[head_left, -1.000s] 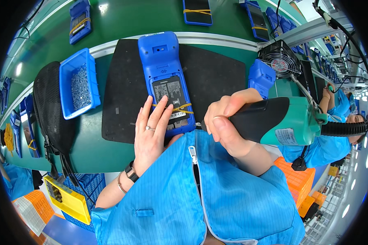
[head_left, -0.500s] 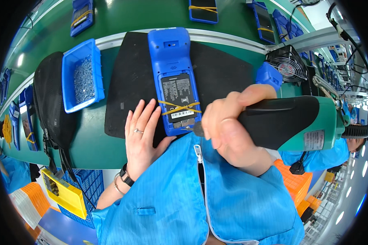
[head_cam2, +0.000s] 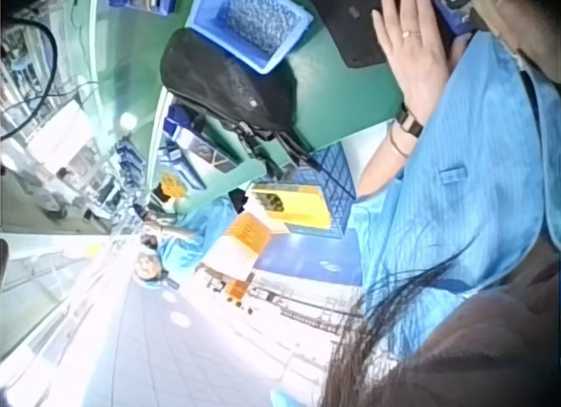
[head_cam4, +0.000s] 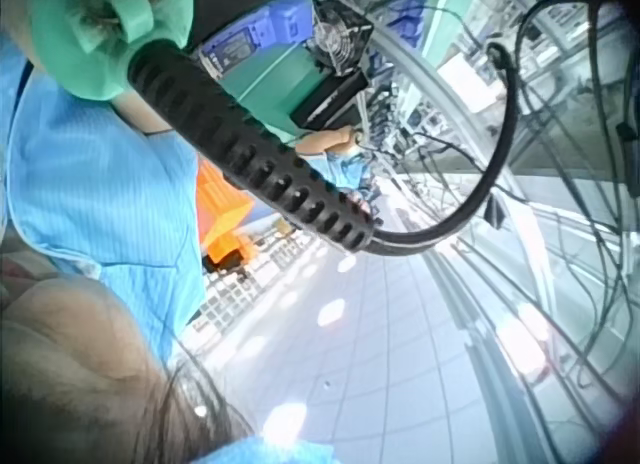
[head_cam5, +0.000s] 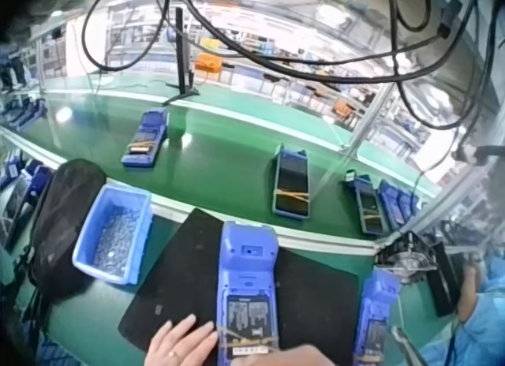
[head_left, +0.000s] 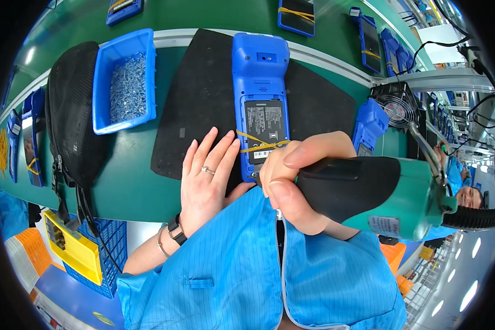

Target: The person fastens screws into handheld electronic devices using an electric screwdriver and places them onto the conveyor belt.

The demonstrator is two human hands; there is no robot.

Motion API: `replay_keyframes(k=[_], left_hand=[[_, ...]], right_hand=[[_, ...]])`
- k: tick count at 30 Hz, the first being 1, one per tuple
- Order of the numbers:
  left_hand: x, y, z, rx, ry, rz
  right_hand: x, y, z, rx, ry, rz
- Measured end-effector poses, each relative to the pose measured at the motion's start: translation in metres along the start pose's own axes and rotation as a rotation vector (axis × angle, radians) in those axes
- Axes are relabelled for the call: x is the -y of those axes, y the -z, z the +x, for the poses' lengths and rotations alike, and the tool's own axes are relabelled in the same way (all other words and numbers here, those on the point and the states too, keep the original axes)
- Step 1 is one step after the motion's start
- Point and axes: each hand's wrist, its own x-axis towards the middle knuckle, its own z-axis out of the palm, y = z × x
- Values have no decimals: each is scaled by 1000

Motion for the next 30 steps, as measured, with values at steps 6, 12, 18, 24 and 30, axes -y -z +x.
replay_keyframes(k=[6, 12, 18, 24, 30], left_hand=[[6, -4, -1, -18, -35, -1], [6, -7, -3, -56, -56, 21], [4, -9, -3, -79, -87, 41], [-2, -5, -3, -83, -46, 46], [-3, -6, -1, -81, -60, 63]], right_hand=[[-16, -8, 1, 15, 118, -71], [-9, -16, -4, -105, 90, -112], [-6, -20, -14, -276, -94, 45], [-18, -21, -12, -432, 157, 112], [-13, -16, 7, -641, 172, 318]])
